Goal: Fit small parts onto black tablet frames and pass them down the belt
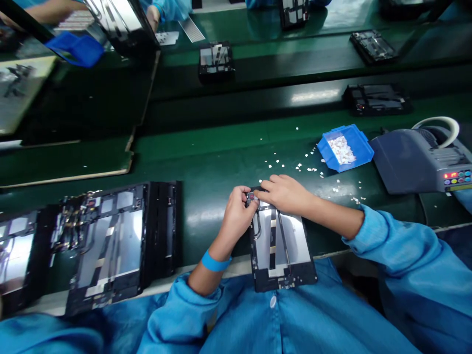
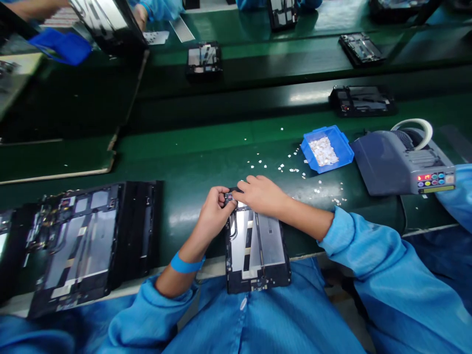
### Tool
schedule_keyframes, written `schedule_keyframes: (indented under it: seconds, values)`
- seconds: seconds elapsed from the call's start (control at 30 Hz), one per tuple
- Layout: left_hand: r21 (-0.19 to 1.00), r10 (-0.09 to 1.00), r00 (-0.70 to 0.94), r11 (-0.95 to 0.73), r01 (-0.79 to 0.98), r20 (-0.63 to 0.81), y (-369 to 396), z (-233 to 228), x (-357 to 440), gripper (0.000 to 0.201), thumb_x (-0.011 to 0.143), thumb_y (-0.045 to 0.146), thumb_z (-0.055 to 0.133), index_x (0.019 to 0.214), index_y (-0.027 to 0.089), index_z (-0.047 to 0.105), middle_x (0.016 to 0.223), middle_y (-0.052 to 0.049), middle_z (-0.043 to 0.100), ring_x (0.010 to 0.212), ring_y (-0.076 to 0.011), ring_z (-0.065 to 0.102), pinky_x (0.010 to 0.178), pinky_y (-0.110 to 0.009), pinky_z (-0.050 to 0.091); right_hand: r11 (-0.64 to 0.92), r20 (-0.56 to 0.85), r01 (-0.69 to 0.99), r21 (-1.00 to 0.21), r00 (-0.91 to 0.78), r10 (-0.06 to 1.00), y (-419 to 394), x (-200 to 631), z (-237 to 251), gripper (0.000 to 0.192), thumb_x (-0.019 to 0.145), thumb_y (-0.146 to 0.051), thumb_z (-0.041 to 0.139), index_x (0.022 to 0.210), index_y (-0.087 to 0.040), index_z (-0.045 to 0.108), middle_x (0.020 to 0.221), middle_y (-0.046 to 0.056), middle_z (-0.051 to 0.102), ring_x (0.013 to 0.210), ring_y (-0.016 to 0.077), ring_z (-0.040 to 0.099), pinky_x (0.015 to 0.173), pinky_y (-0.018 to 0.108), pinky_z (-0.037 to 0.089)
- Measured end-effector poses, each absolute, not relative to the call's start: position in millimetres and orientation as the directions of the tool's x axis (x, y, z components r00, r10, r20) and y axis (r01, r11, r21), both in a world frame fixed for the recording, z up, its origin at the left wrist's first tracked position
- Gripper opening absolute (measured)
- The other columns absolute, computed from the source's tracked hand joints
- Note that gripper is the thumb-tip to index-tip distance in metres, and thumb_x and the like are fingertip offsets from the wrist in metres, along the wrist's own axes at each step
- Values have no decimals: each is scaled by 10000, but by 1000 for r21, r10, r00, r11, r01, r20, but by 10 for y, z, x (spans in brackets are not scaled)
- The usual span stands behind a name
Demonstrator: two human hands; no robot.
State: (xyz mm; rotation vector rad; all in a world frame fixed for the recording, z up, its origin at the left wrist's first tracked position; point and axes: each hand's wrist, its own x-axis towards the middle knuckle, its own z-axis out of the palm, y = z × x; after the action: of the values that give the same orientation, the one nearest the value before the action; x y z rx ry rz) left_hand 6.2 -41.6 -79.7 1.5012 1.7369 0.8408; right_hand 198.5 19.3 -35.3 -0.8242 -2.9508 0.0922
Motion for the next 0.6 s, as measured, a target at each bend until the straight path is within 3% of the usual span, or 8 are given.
schedule_keyframes:
  seconds: [0.07,0.13,0.2,0.27,0.4,0.53,0.6]
  values:
    - [832,990,-116,133,539,-83,-476,-754,14,306,861,252,651,1152,203,573,925,-2,553,830,-167,547,800,-315,471,845,75,518,-130,-845,530,185,2072,-297,317,1016,-152,513,1267,-219,695,1063,96,691,927,239,554,759,356,383]
    - [833,984,-153,162,529,-94,-636,-706,-69,359,908,312,612,1244,194,567,982,-26,575,835,-172,566,816,-331,492,753,151,613,-240,-743,652,71,2260,-261,372,1023,-149,467,1326,-210,673,1116,105,705,978,243,587,830,370,427]
    - [816,980,-153,190,545,-126,-877,-671,-150,452,946,370,571,1361,193,538,1073,-62,596,878,-192,600,859,-368,517,543,174,757,-364,-518,838,-173,2489,-266,379,1041,-205,432,1337,-178,667,1125,125,709,1001,255,615,876,392,465]
    - [784,985,-64,166,598,-160,-1133,-658,-168,525,951,397,575,1441,216,518,1162,-95,611,993,-240,630,935,-424,527,333,61,838,-432,-341,938,-503,2666,-309,368,1055,-312,442,1269,-150,694,1045,135,704,943,266,639,851,407,503]
    - [745,992,21,81,662,-127,-1466,-646,44,577,960,351,577,1517,226,489,1389,-163,577,1331,-348,531,1127,-548,443,179,-161,837,-518,-301,940,-1070,2678,-360,427,1031,-403,503,1355,-148,616,1037,137,662,938,285,658,846,436,554]
    - [879,997,-36,74,471,-65,-1574,-470,146,653,1025,364,490,1638,240,304,1647,-131,417,1532,-298,378,1252,-497,346,164,-82,714,-680,-296,952,-1238,2523,-199,526,1028,-367,494,1534,-224,456,1196,145,641,1073,303,647,909,455,564]
    - [919,990,-135,100,382,-51,-1596,-246,-79,660,1025,423,503,1638,259,321,1684,-80,384,1561,-276,340,1277,-445,325,206,-32,597,-776,-363,931,-1225,2505,-100,549,1040,-360,477,1577,-276,404,1257,120,629,1074,273,653,913,421,568]
